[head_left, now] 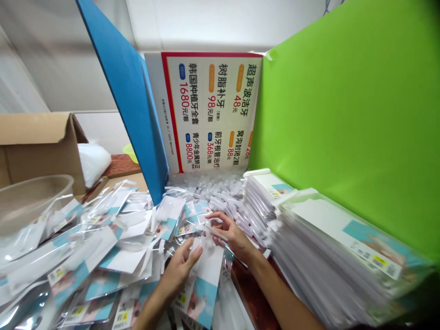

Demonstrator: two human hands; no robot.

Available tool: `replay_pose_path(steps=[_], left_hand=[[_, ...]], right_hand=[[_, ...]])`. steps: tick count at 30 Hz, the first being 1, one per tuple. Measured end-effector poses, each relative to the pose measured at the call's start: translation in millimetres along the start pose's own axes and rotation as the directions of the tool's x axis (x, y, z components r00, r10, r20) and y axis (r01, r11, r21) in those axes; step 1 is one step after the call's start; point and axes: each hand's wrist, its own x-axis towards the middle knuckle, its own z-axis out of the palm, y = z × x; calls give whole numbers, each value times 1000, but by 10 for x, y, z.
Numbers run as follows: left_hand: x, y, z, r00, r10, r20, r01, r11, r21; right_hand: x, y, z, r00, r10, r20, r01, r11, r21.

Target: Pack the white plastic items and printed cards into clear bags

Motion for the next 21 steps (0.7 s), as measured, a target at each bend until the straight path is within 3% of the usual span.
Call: replay_pose_path(steps=[5,9,13,19,21], left_hand=[[-13,-40,-10,999,-26,-41,26,1000,3],[-11,-33,-9,998,-46,-44,46,999,9],[19,-59,13,998,29,47,-26,998,-50],[86,-245,-11,999,34,-42,-37,996,-77],[122,-230,-10,995,102,-4,-102,992,-79]], right_hand=[[-8,8,-15,999,-5,-45,1,994,-106],[-32,-55,-13,998,-6,63,17,982,-186],[-82,-115,57,998,0,58,8,990,-140],[-181,-20,126,987,161,21,-162,986,42],[-160,11,87,992,116,-50,-116,993,2]])
